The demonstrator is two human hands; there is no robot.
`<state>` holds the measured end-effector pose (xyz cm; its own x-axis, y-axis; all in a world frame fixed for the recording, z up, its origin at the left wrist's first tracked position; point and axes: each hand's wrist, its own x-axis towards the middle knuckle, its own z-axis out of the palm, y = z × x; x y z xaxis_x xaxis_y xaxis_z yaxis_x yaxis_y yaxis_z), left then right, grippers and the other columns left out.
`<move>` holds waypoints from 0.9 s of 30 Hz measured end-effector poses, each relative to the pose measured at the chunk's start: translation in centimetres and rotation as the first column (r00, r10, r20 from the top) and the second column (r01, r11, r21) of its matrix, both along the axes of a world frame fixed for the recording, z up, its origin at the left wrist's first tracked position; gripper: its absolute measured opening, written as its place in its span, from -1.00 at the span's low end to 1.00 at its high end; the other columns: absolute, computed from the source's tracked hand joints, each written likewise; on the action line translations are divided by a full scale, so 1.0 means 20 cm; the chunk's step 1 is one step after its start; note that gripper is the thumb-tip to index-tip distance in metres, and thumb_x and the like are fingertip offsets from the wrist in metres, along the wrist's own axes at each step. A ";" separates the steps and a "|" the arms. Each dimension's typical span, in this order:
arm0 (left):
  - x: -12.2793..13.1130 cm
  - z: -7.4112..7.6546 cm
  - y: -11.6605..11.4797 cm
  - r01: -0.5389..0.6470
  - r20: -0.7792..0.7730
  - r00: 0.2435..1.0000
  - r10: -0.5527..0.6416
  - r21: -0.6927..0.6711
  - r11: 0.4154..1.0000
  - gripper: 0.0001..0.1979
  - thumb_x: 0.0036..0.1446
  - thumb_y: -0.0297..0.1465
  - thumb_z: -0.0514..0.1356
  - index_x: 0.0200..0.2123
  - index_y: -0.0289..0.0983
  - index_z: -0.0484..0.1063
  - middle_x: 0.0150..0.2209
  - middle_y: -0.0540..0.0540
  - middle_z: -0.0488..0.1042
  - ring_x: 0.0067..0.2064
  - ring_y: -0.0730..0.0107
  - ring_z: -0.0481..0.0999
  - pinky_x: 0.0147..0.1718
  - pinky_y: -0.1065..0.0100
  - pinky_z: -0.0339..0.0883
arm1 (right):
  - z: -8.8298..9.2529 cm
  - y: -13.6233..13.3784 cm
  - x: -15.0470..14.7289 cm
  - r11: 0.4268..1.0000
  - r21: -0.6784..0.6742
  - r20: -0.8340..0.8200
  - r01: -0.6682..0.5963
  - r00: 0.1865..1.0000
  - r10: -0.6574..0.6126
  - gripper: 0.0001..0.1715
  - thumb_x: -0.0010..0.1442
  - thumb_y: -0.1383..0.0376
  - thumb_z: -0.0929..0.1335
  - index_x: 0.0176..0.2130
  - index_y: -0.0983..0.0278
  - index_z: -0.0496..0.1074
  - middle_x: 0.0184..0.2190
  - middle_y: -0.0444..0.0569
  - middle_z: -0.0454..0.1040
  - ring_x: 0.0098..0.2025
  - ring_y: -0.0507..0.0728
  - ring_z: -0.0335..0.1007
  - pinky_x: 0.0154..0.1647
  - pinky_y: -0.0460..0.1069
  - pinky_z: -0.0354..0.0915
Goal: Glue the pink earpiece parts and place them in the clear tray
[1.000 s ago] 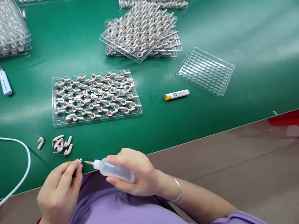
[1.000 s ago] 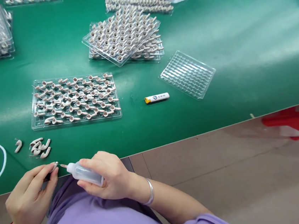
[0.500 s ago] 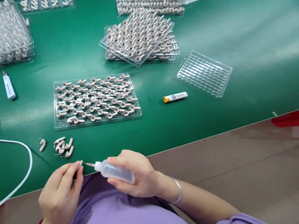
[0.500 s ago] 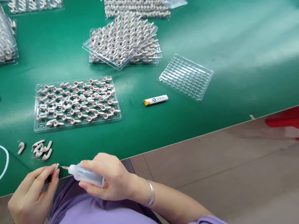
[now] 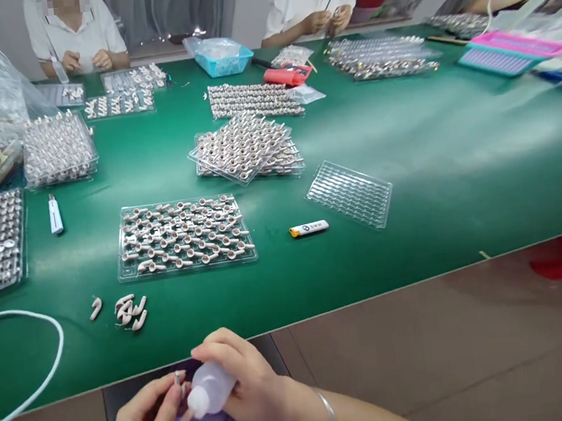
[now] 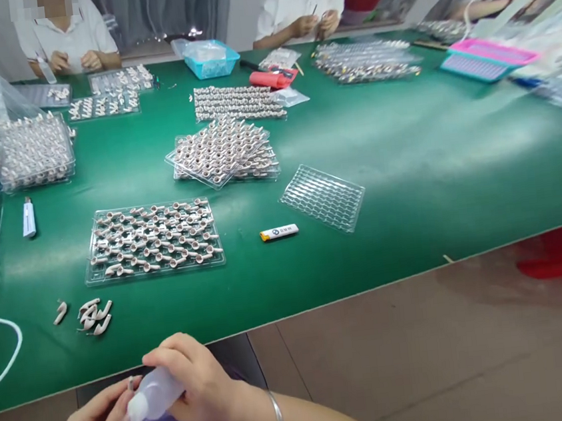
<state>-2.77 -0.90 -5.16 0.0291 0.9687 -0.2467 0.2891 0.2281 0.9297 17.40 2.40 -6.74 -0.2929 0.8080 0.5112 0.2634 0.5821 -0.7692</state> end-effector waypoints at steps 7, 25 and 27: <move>0.12 0.03 0.01 -0.104 0.213 0.946 0.244 -0.512 0.853 -0.55 -0.21 -0.01 0.40 -0.43 -0.30 0.63 -0.52 -0.07 0.56 -0.53 0.46 0.42 -0.59 0.51 0.30 | -0.03 -0.03 -0.02 0.984 0.156 0.137 0.089 0.984 -0.110 -0.86 0.21 0.42 0.32 -0.19 0.25 0.37 -0.38 -0.05 0.44 -0.36 0.08 0.34 -0.30 0.01 0.27; 0.16 0.00 0.04 -0.188 0.170 0.921 0.349 -0.592 0.784 -0.51 -0.36 0.00 0.44 -0.49 -0.31 0.62 -0.56 -0.08 0.53 -0.57 0.50 0.33 -0.66 0.51 0.18 | -0.08 -0.05 -0.03 0.985 0.130 0.180 0.115 0.974 -0.138 -0.85 0.18 0.47 0.29 -0.23 0.27 0.37 -0.37 -0.04 0.44 -0.34 0.07 0.31 -0.26 0.02 0.23; 0.16 0.00 0.05 -0.197 0.161 0.922 0.351 -0.587 0.785 -0.52 -0.36 0.00 0.44 -0.50 -0.31 0.62 -0.57 -0.08 0.53 -0.58 0.49 0.32 -0.67 0.51 0.17 | -0.08 -0.05 -0.03 0.985 0.131 0.182 0.112 0.974 -0.135 -0.84 0.17 0.48 0.29 -0.23 0.27 0.38 -0.36 -0.04 0.44 -0.34 0.08 0.31 -0.26 0.02 0.22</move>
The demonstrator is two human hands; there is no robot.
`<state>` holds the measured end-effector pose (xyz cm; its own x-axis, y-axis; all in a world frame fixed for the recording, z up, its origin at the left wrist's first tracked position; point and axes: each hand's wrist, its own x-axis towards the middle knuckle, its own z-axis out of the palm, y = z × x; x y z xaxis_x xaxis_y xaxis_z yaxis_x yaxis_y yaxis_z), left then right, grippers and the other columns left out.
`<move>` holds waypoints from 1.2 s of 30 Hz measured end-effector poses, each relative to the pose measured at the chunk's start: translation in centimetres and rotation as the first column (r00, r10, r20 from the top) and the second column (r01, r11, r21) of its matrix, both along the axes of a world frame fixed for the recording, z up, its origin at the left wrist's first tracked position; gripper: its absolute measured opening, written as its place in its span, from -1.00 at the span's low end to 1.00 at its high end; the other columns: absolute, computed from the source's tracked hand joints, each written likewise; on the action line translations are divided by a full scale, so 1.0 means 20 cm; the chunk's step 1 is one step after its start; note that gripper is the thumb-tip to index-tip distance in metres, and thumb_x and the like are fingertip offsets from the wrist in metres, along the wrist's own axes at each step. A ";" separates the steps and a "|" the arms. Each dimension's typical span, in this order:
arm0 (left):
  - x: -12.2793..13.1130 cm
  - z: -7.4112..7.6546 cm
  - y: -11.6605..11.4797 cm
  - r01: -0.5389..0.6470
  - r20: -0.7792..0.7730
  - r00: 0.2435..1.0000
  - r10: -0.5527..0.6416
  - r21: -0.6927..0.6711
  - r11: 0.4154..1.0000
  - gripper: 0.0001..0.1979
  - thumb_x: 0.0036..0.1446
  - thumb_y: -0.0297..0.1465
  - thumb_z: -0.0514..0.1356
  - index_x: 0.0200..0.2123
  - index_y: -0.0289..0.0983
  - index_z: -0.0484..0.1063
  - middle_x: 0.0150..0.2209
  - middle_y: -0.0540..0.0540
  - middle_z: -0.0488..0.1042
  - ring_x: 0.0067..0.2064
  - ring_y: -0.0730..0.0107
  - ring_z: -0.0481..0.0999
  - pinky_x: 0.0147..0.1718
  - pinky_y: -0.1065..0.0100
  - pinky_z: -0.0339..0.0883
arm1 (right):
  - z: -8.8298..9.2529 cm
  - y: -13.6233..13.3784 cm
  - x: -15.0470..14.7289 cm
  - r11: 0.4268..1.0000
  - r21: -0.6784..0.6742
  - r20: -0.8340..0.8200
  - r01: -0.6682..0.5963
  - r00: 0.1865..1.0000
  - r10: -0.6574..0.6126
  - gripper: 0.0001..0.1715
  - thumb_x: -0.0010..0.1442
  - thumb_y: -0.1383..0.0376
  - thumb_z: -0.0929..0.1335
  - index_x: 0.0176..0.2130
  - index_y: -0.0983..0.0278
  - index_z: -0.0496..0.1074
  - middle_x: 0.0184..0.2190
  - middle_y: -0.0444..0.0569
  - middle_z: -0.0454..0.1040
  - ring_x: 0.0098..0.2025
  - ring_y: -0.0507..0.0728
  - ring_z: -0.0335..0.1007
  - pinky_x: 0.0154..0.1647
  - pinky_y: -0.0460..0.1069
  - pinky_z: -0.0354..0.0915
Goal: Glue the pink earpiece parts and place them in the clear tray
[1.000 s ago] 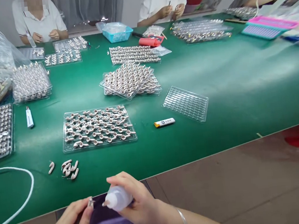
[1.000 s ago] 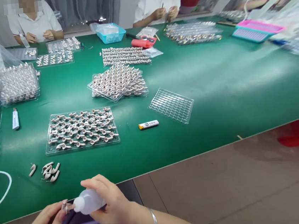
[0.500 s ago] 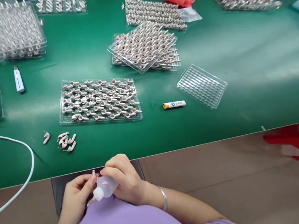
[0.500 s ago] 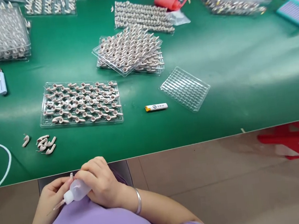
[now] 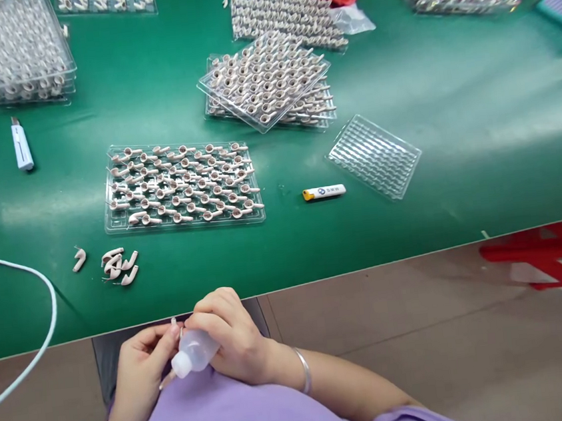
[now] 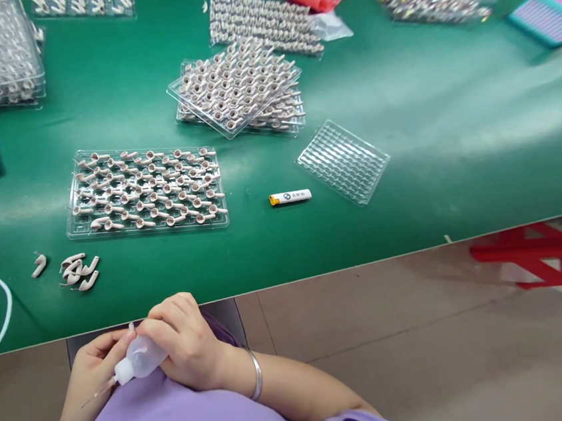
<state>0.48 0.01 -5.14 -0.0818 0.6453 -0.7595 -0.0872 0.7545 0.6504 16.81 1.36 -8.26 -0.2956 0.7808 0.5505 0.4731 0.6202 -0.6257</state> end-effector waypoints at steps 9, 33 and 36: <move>0.03 0.03 0.02 0.005 -0.075 0.997 0.000 0.073 0.997 -0.62 -0.33 -0.07 0.42 -0.54 -0.29 0.63 -0.63 -0.06 0.48 -0.59 0.47 0.31 -0.68 0.50 0.21 | 0.01 0.01 0.00 1.000 0.011 0.006 0.000 1.000 0.000 -0.86 0.18 0.48 0.29 -0.25 0.29 0.37 -0.38 -0.05 0.44 -0.35 0.07 0.28 -0.27 0.02 0.22; 0.02 0.01 0.01 0.025 -0.083 0.996 -0.013 0.147 0.989 -0.63 -0.22 -0.08 0.39 -0.49 -0.29 0.63 -0.51 -0.14 0.59 -0.52 0.33 0.46 -0.62 0.43 0.34 | -0.02 -0.02 -0.02 0.996 0.031 -0.045 0.090 0.995 -0.088 -0.81 0.15 0.47 0.34 -0.21 0.24 0.35 -0.37 -0.04 0.41 -0.35 0.09 0.32 -0.32 0.03 0.28; 0.00 -0.02 0.00 0.042 -0.070 0.997 -0.031 0.161 0.986 -0.65 -0.17 -0.11 0.40 -0.44 -0.28 0.65 -0.47 -0.15 0.62 -0.49 0.33 0.50 -0.57 0.42 0.38 | -0.01 -0.02 -0.02 0.995 0.030 -0.033 0.100 0.995 -0.099 -0.82 0.15 0.47 0.35 -0.22 0.25 0.34 -0.37 -0.03 0.40 -0.35 0.10 0.32 -0.32 0.03 0.27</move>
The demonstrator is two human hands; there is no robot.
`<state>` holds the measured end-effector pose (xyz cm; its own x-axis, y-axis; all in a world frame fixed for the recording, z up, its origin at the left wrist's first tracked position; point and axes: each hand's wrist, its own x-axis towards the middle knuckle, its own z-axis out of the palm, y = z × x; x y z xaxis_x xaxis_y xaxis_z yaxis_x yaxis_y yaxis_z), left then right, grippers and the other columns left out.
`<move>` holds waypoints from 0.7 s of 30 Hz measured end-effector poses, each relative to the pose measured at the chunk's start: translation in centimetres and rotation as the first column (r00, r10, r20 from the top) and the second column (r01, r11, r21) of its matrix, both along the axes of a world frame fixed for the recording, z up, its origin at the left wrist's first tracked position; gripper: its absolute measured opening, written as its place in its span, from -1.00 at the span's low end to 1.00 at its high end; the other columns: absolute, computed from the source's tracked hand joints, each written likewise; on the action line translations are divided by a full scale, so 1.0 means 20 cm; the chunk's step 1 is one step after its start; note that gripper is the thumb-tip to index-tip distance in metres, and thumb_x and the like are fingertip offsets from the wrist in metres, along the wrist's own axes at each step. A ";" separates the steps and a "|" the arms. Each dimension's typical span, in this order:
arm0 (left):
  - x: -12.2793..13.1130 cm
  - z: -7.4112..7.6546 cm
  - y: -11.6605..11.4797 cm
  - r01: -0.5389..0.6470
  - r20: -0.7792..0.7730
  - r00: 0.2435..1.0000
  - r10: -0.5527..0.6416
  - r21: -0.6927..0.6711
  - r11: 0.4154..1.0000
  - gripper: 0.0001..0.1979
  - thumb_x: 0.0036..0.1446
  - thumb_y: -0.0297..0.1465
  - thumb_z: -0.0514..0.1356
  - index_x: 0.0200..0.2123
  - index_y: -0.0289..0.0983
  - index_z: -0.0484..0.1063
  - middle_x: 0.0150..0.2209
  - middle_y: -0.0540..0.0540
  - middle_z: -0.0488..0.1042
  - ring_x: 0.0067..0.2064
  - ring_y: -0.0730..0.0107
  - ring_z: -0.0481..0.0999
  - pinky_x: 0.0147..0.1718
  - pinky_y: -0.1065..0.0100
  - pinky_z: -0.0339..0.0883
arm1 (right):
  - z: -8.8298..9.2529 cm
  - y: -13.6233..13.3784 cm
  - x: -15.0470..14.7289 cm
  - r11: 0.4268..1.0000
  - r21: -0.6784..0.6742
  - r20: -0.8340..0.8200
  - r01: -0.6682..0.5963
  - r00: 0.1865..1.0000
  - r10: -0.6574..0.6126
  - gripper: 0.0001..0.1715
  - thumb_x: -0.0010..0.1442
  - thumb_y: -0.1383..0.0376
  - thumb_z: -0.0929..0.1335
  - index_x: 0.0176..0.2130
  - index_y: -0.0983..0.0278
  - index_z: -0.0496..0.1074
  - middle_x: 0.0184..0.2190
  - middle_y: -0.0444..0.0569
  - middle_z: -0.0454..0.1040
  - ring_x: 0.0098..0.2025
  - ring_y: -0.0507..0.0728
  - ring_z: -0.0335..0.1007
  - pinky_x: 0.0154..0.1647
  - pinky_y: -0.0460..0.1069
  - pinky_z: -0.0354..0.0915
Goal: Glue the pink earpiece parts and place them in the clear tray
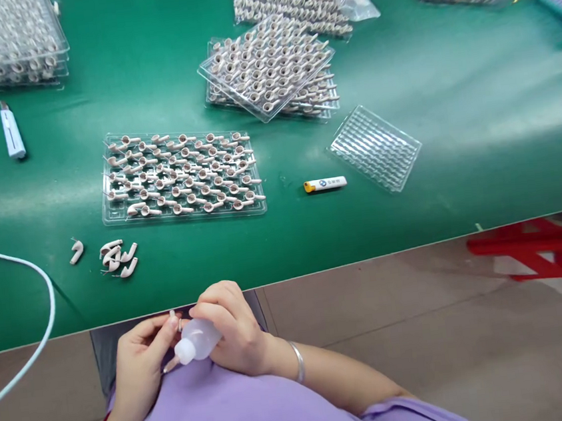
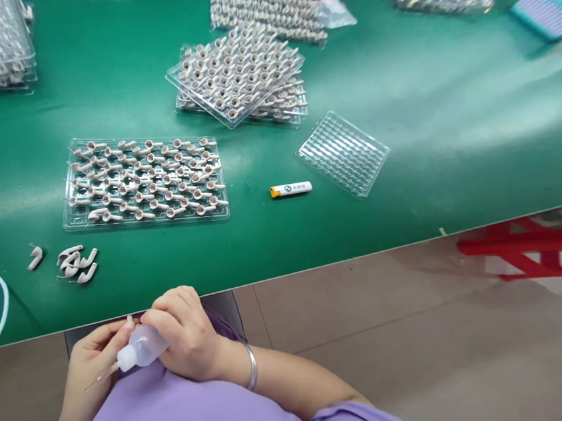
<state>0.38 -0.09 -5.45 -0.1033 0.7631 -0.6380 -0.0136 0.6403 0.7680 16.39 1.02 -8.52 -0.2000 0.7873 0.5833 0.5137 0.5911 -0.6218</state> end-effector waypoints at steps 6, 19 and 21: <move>-0.03 -0.01 -0.05 0.053 -0.030 0.998 -0.051 0.074 0.996 -0.73 -0.07 -0.17 0.38 -0.38 -0.24 0.64 -0.41 -0.12 0.63 -0.41 0.28 0.57 -0.47 0.41 0.45 | -0.02 -0.01 0.01 1.000 -0.005 -0.005 -0.017 1.000 0.017 -0.80 0.16 0.45 0.32 -0.19 0.24 0.32 -0.35 -0.03 0.41 -0.34 0.10 0.34 -0.31 0.05 0.29; -0.08 0.10 -0.05 0.593 -0.718 0.696 0.017 0.588 0.551 -0.85 0.08 -0.52 0.29 -0.25 -0.22 0.51 -0.42 0.02 0.46 -0.45 0.51 0.46 -0.43 0.48 0.37 | 0.08 0.02 0.09 0.987 -0.157 -0.269 -0.021 0.963 -0.022 -0.61 0.10 0.32 0.49 -0.13 0.21 0.29 -0.36 -0.09 0.38 -0.36 0.08 0.34 -0.39 -0.01 0.38; -0.07 0.11 -0.05 0.613 -0.736 0.676 0.034 0.587 0.529 -0.86 0.08 -0.53 0.29 -0.26 -0.24 0.50 -0.43 0.02 0.45 -0.46 0.53 0.45 -0.43 0.49 0.36 | 0.08 0.03 0.10 0.985 -0.173 -0.270 -0.011 0.962 -0.036 -0.63 0.10 0.30 0.49 -0.15 0.21 0.29 -0.36 -0.10 0.38 -0.35 0.07 0.35 -0.38 -0.01 0.39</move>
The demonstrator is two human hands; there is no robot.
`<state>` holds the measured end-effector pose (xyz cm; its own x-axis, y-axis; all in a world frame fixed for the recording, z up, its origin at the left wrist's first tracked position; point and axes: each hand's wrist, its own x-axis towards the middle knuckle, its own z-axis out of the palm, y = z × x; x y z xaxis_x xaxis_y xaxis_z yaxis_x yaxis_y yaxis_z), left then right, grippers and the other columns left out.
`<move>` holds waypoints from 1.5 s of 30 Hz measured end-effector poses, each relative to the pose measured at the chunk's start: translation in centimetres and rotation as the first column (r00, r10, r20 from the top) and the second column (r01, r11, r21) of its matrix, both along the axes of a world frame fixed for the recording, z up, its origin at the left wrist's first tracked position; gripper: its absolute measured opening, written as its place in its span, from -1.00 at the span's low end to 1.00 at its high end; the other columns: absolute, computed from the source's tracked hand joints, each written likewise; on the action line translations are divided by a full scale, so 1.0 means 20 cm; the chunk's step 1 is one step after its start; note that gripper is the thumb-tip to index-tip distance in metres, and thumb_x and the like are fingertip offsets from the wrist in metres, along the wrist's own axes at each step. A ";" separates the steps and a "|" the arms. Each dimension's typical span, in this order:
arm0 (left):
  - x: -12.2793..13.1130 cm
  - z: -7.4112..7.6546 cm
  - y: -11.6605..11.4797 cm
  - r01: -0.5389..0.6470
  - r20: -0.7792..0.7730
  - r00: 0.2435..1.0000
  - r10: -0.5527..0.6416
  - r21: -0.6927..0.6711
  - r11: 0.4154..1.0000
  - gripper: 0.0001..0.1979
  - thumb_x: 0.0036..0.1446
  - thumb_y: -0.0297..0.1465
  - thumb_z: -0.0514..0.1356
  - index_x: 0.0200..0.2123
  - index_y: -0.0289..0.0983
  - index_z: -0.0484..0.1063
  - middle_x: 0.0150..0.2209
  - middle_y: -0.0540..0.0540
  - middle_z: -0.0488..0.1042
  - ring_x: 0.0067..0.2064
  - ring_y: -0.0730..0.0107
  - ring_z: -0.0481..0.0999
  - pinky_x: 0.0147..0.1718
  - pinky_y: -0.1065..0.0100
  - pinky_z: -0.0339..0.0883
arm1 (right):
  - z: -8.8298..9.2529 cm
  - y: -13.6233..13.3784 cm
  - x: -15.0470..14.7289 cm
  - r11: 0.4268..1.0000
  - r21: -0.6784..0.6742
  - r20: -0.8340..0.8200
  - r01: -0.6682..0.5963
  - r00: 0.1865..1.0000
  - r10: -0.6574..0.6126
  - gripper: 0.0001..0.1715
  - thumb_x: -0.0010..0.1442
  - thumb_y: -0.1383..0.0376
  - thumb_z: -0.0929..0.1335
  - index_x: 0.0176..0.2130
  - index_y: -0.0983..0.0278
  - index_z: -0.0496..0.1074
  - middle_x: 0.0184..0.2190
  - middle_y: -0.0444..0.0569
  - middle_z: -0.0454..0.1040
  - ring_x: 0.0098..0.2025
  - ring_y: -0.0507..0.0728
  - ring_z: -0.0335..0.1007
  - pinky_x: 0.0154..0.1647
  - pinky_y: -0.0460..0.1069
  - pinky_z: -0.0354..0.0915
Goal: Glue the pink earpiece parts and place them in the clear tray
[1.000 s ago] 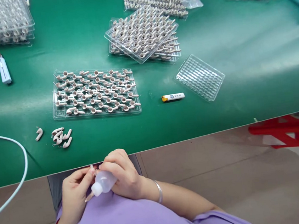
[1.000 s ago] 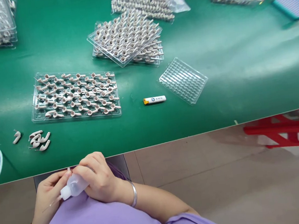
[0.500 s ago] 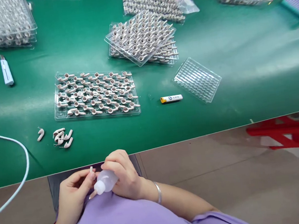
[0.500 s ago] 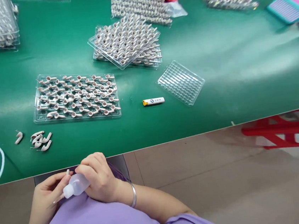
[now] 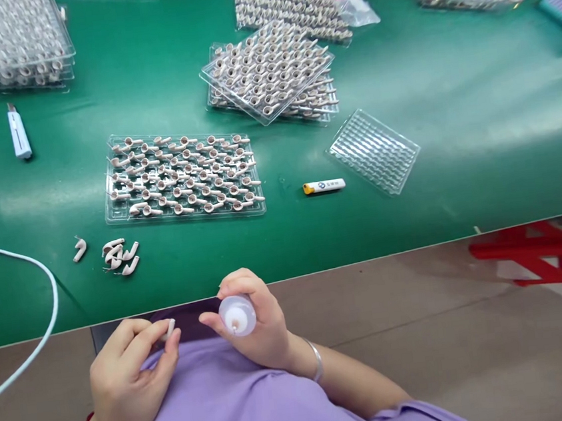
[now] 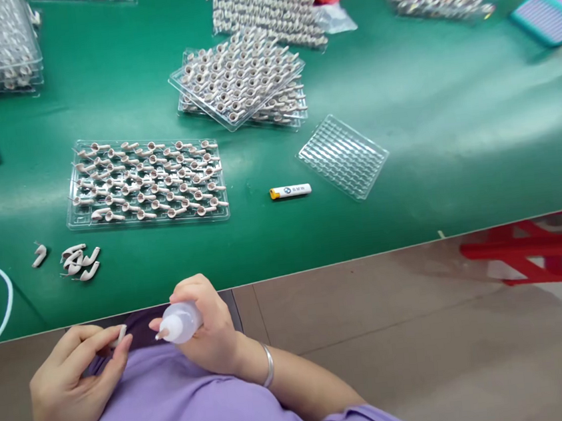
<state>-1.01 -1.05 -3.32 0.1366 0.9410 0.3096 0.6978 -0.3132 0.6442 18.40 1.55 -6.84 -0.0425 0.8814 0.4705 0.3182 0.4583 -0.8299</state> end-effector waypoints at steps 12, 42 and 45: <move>-0.13 0.05 0.42 0.041 -0.240 0.970 0.031 0.290 0.956 -0.85 0.20 -0.44 0.23 -0.20 -0.15 0.58 -0.28 -0.05 0.59 -0.23 0.31 0.57 -0.15 0.30 0.41 | 0.02 0.15 0.11 0.984 -0.024 -0.020 0.175 0.984 -0.176 -0.67 0.12 0.25 0.48 -0.21 0.19 0.27 -0.36 -0.13 0.36 -0.36 0.06 0.34 -0.36 -0.02 0.35; -0.23 0.05 0.81 0.056 -0.507 0.858 0.079 0.246 0.968 -0.74 0.29 -0.30 0.09 -0.25 -0.20 0.60 -0.29 -0.12 0.61 -0.25 0.17 0.48 -0.27 0.22 0.35 | 0.01 0.15 0.11 0.981 -0.071 -0.027 0.179 0.983 -0.182 -0.70 0.13 0.28 0.46 -0.22 0.17 0.26 -0.41 -0.17 0.34 -0.38 0.05 0.33 -0.36 -0.03 0.33; -0.23 0.06 0.82 0.050 -0.470 0.879 0.079 0.256 0.965 -0.75 0.28 -0.29 0.12 -0.26 -0.21 0.60 -0.31 -0.12 0.62 -0.27 0.17 0.48 -0.29 0.21 0.35 | 0.01 0.15 0.12 0.980 -0.097 -0.021 0.172 0.984 -0.175 -0.68 0.13 0.27 0.46 -0.20 0.17 0.26 -0.40 -0.17 0.35 -0.38 0.05 0.33 -0.36 -0.03 0.33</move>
<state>-5.67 15.26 -2.19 0.3137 0.8425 0.4379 0.9034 -0.4068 0.1355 20.80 4.65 -6.57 0.1276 0.9148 0.3833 0.3611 0.3171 -0.8770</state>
